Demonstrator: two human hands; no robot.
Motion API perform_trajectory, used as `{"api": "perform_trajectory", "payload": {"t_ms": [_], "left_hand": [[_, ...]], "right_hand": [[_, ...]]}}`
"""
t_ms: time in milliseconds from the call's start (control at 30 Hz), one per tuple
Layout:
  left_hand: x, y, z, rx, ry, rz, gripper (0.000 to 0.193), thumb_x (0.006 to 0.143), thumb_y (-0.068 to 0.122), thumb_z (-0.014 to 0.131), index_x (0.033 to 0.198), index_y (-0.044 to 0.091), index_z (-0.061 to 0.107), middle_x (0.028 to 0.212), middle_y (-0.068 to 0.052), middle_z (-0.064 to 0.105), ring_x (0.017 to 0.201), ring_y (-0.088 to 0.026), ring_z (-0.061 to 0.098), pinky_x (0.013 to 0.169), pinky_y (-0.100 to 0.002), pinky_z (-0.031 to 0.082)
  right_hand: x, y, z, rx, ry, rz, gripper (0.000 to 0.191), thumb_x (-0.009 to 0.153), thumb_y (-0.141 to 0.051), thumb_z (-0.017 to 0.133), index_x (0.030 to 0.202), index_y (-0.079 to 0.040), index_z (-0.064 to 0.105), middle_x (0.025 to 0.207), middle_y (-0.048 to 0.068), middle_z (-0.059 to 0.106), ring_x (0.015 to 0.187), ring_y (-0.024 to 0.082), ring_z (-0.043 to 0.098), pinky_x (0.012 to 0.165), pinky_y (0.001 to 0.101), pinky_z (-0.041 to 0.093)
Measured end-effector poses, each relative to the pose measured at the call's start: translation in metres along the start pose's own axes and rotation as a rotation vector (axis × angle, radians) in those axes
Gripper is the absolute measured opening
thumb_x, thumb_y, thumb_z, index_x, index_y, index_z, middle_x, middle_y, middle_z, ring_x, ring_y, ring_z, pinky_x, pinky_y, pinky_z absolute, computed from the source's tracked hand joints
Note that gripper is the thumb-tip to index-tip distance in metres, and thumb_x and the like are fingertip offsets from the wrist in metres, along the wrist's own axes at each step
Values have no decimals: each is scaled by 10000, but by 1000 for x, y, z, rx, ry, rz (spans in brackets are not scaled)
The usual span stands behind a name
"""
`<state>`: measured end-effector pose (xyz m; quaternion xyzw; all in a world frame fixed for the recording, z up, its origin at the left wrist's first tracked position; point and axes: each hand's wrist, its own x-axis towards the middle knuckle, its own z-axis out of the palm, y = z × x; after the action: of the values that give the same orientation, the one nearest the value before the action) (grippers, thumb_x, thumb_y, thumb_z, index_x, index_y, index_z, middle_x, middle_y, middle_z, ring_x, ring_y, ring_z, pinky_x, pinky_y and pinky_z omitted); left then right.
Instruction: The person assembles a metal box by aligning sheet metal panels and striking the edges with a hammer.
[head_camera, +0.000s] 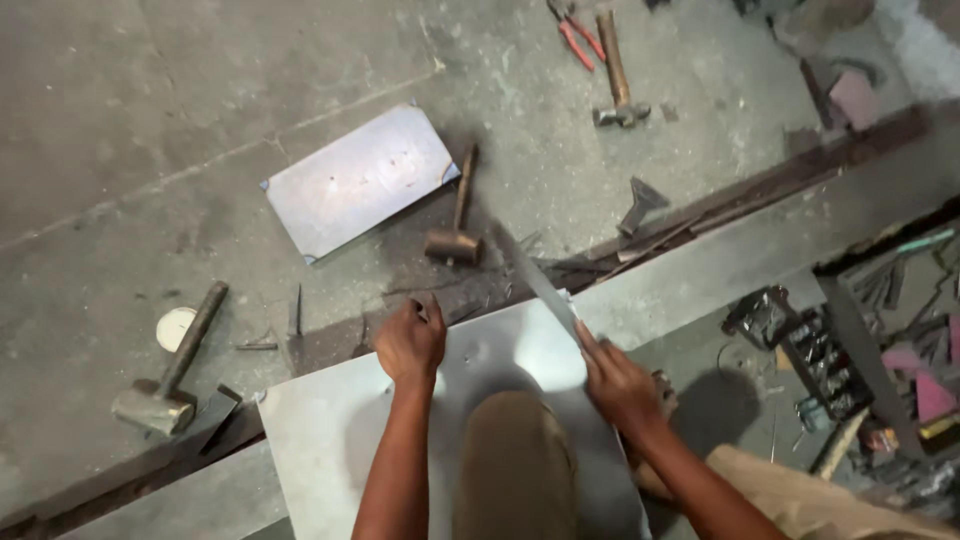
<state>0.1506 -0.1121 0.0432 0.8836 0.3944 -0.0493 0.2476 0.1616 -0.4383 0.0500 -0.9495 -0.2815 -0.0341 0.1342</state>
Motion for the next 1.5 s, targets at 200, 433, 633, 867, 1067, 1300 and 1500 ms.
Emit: {"api": "perform_trajectory", "payload": {"t_ms": [200,433,633,867,1067,1300,1500], "left_hand": [[3,-4,5,8,-5,24,475,963,506,542,944,82,754,888,-183,755,855,-405,714,764,-517,547],[0,-4,1,12,1,9,468,981,497,543,935,81,753,852,-188,746,829,-409,708,746,-532,538],[5,-4,4,52,36,63,461,977,498,561,960,81,760,852,-214,739,811,-419,709,732,-522,544],[2,-5,1,-8,7,22,460,969,492,557,927,77,752,845,-193,743,801,-423,703,716,-533,542],[4,-6,3,15,-11,36,473,996,492,539,910,74,743,832,-207,739,817,-420,706,749,-537,539],[1,-9,8,-3,7,25,469,974,501,548,924,75,736,850,-212,740,816,-430,704,725,-540,538],[2,-6,4,32,-60,-11,504,997,532,483,967,88,721,836,-216,743,807,-433,714,717,-535,543]], "right_hand": [[-21,-2,-23,0,-291,191,642,972,-201,512,1575,-374,377,996,137,712,750,312,683,630,441,584],[40,18,24,-16,-75,59,579,1031,-263,539,1592,-301,399,1062,141,718,781,314,687,579,429,551],[-42,8,-37,81,-410,271,644,964,-249,559,1584,-313,396,1096,68,742,718,283,695,563,405,554],[61,18,34,33,-109,53,541,1036,-259,609,1559,-312,483,954,93,704,793,314,678,654,436,563],[-38,15,-42,235,-165,74,583,988,-215,541,1550,-329,440,1207,146,699,845,308,718,627,374,579],[65,23,23,16,-196,74,551,1022,-256,594,1553,-353,480,921,102,731,795,315,687,656,421,545],[-42,9,-30,117,-349,168,611,989,-226,544,1579,-323,419,988,80,727,686,267,693,573,376,562]]}}
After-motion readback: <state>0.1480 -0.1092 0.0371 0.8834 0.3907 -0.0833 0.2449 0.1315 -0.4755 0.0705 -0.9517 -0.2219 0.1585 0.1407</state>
